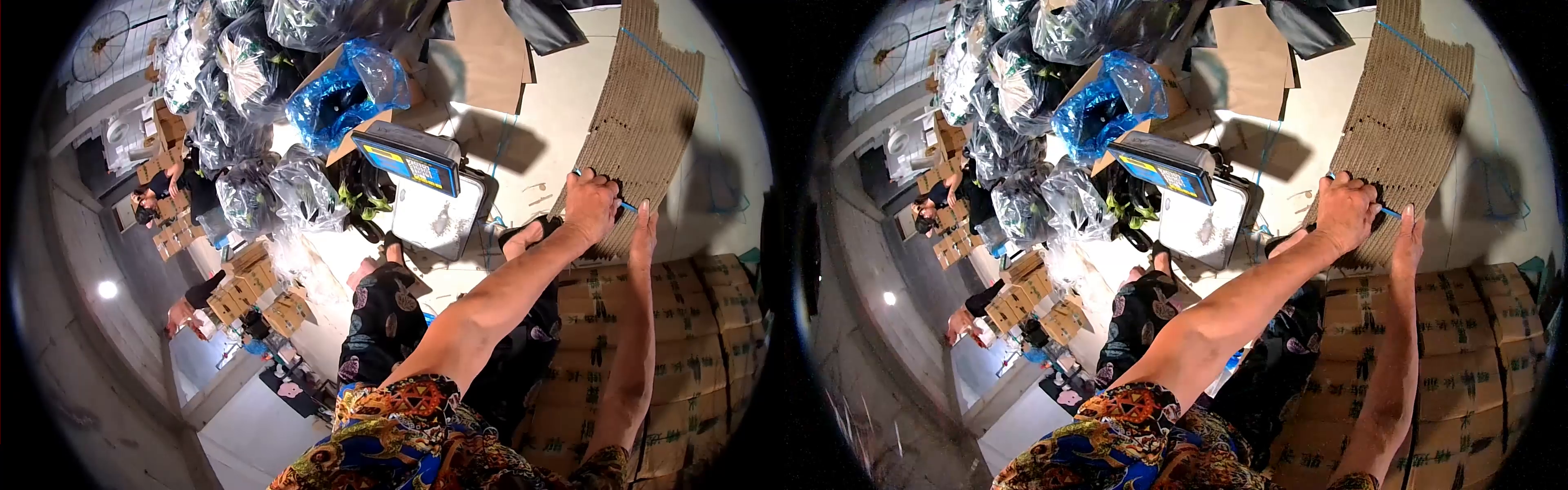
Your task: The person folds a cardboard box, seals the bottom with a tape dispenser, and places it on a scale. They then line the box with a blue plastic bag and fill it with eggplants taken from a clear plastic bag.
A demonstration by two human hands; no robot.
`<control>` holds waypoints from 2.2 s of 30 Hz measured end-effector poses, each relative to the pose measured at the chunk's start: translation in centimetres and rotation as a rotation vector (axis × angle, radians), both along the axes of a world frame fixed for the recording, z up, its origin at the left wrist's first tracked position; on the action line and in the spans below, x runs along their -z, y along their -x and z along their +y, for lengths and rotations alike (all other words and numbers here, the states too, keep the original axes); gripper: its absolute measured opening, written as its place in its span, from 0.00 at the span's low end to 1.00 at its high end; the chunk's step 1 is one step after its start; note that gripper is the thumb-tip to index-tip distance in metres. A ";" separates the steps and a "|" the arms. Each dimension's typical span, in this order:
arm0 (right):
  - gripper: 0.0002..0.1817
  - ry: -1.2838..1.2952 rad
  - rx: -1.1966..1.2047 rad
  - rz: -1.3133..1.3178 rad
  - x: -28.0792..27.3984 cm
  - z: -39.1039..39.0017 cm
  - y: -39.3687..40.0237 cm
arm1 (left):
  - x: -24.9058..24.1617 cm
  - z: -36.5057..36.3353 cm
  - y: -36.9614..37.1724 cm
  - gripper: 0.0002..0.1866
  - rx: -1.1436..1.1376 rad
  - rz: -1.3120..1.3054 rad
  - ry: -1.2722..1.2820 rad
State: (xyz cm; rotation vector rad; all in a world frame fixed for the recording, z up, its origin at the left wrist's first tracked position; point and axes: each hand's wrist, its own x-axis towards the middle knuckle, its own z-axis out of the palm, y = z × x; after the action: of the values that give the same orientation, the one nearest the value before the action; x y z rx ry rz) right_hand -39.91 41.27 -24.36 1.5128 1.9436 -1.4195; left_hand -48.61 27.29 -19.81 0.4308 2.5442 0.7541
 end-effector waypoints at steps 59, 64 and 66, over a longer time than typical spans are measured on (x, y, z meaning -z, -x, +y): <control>0.19 1.210 -1.084 -0.362 -31.1 -36.9 -30.3 | -32.1 -63.2 -22.7 0.26 0.319 -0.723 -0.006; 0.19 0.986 -0.996 -0.346 -30.9 -43.1 -27.6 | -26.7 -66.5 -16.1 0.21 -0.042 -1.174 -0.053; 0.17 0.686 -0.840 -0.257 -29.0 -44.9 -23.5 | -23.9 -67.8 -12.5 0.19 -0.118 -1.045 -0.133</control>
State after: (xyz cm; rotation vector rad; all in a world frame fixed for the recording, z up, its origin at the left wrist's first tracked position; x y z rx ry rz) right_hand -16.44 -3.60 4.64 0.4417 1.4153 -1.2063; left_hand -36.13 -40.53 4.09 -0.0893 1.5475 0.8816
